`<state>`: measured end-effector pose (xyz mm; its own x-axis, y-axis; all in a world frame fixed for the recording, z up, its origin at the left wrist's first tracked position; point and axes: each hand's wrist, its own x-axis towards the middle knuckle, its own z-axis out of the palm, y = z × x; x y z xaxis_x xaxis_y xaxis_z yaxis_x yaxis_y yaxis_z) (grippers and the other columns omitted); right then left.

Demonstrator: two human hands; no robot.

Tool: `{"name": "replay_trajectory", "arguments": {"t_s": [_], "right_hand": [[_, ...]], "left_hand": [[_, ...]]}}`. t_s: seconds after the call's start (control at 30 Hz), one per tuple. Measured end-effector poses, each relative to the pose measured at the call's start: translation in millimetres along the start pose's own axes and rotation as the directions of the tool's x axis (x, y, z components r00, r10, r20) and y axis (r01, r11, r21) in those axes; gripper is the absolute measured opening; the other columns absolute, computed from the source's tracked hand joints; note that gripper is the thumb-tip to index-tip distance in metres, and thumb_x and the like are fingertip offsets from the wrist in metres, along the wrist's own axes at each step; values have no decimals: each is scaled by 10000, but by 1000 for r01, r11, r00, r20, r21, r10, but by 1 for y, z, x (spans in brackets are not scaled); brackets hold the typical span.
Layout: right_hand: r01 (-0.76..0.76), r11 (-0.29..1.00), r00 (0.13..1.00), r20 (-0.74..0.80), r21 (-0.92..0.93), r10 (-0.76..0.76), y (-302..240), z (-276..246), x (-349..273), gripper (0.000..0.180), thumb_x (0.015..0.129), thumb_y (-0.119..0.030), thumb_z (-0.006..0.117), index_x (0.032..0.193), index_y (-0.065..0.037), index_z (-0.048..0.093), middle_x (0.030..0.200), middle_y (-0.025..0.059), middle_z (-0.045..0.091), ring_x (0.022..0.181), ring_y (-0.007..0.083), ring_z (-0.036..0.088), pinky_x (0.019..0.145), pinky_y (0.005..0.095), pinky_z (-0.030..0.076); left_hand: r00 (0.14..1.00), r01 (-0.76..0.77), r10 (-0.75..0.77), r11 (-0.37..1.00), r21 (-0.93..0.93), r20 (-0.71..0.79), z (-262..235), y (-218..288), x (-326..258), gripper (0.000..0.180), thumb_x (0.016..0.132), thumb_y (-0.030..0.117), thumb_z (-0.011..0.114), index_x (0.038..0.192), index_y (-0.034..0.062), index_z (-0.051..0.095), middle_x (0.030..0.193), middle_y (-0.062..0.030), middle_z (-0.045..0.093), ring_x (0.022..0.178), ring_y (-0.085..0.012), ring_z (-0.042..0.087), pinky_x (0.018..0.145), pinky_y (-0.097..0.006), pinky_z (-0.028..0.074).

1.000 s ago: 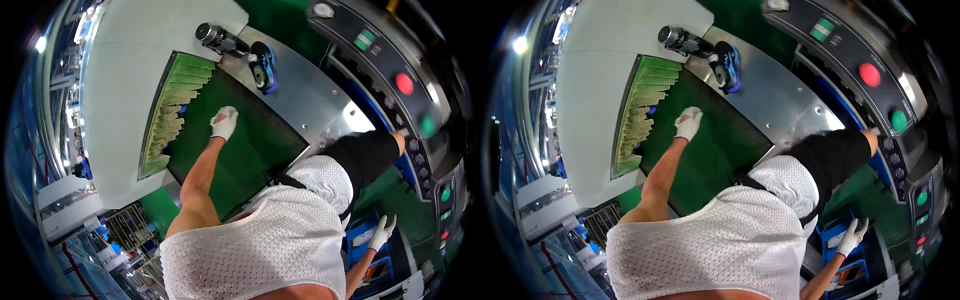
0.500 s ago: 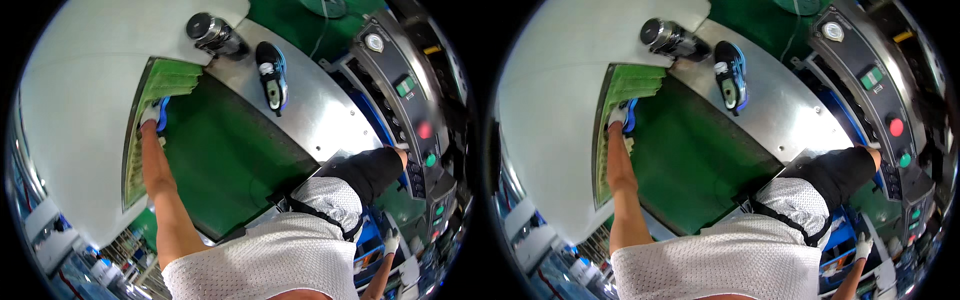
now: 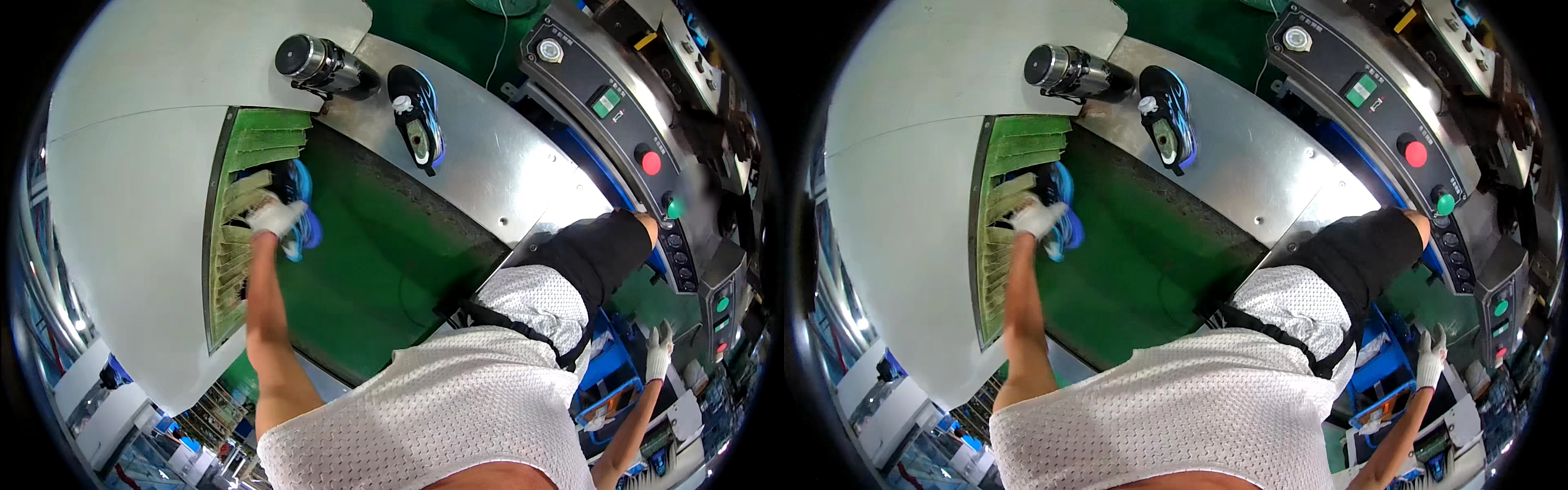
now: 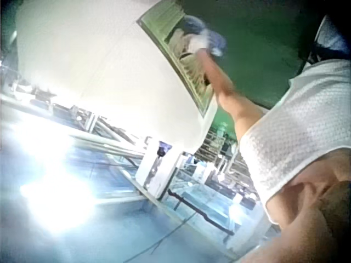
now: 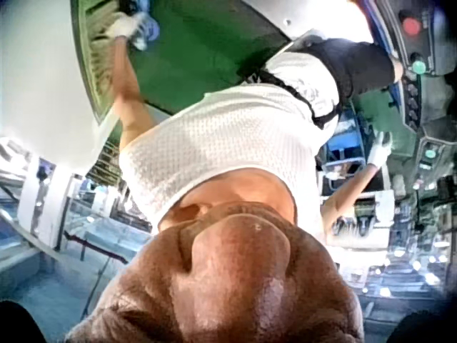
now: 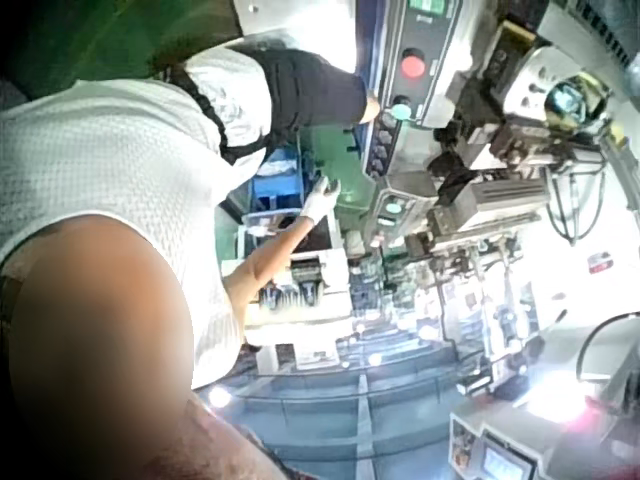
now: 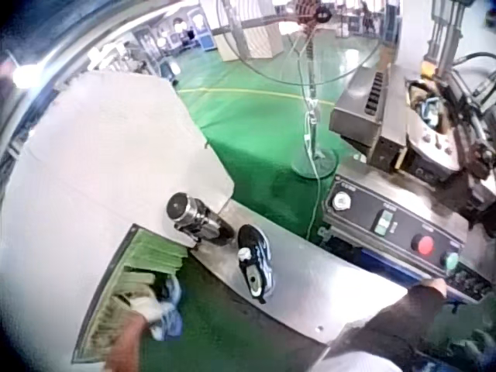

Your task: The person repeatedly picks up blue shoe soles and places them into a metal press machine. They operate the machine controls to process the soles, then remove them and place them on a nearby surface. The task involves continuous handling of shoe components in a factory setting.

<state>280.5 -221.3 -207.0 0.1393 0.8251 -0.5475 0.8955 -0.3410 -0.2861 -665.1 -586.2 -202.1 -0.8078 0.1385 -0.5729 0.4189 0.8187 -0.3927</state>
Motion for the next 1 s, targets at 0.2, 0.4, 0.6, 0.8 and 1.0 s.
{"name": "replay_trajectory", "arguments": {"t_s": [0.2, 0.4, 0.6, 0.8, 1.0], "right_hand": [[437, 859, 896, -39, 268, -443, -217, 45, -97, 510, 1021, -129, 653, 1504, -10, 543, 1403, 186, 661, 1288, 243, 646, 1071, 376, 513], [150, 586, 571, 414, 796, -709, -343, 103, -99, 352, 1090, -266, 575, 1249, 22, 699, 1203, 152, 742, 1055, 233, 733, 939, 357, 579], [-837, 23, 165, 292, 546, -942, -363, 168, -80, 587, 1009, -253, 726, 1528, -60, 530, 1440, 126, 662, 1244, 302, 695, 1068, 403, 566], [-348, -323, 581, -68, 880, -811, -307, 40, -74, 694, 920, -63, 792, 1552, -70, 503, 1492, 106, 606, 1299, 272, 644, 1101, 412, 543], [-287, -328, 909, 147, 900, -391, -225, 42, -84, 657, 929, -74, 774, 1510, -76, 467, 1400, 77, 597, 1230, 227, 615, 1052, 398, 529]], "left_hand": [[922, -383, 380, 874, -299, -70, 65, 79, -138, 655, 791, 530, 817, 1175, 11, 704, 1136, -220, 749, 1067, -395, 719, 975, -496, 535], [562, -486, 818, 210, -848, -120, -40, 198, -232, 863, 627, 379, 921, 1336, -19, 632, 1260, -179, 720, 1159, -331, 690, 1038, -444, 526], [-253, -779, 810, -494, -385, -529, -162, 327, -238, 573, 1036, 390, 640, 1491, 54, 554, 1523, -145, 575, 1389, -320, 560, 1202, -488, 415], [-295, -950, 725, -291, 112, -622, -347, 487, -283, 712, 945, 504, 697, 1494, 76, 547, 1464, -191, 605, 1360, -377, 575, 1183, -475, 414], [79, -951, 679, 270, 149, -730, -417, 654, -248, 977, 860, 621, 738, 1579, 28, 443, 1574, -258, 500, 1457, -402, 488, 1201, -454, 394]]}}
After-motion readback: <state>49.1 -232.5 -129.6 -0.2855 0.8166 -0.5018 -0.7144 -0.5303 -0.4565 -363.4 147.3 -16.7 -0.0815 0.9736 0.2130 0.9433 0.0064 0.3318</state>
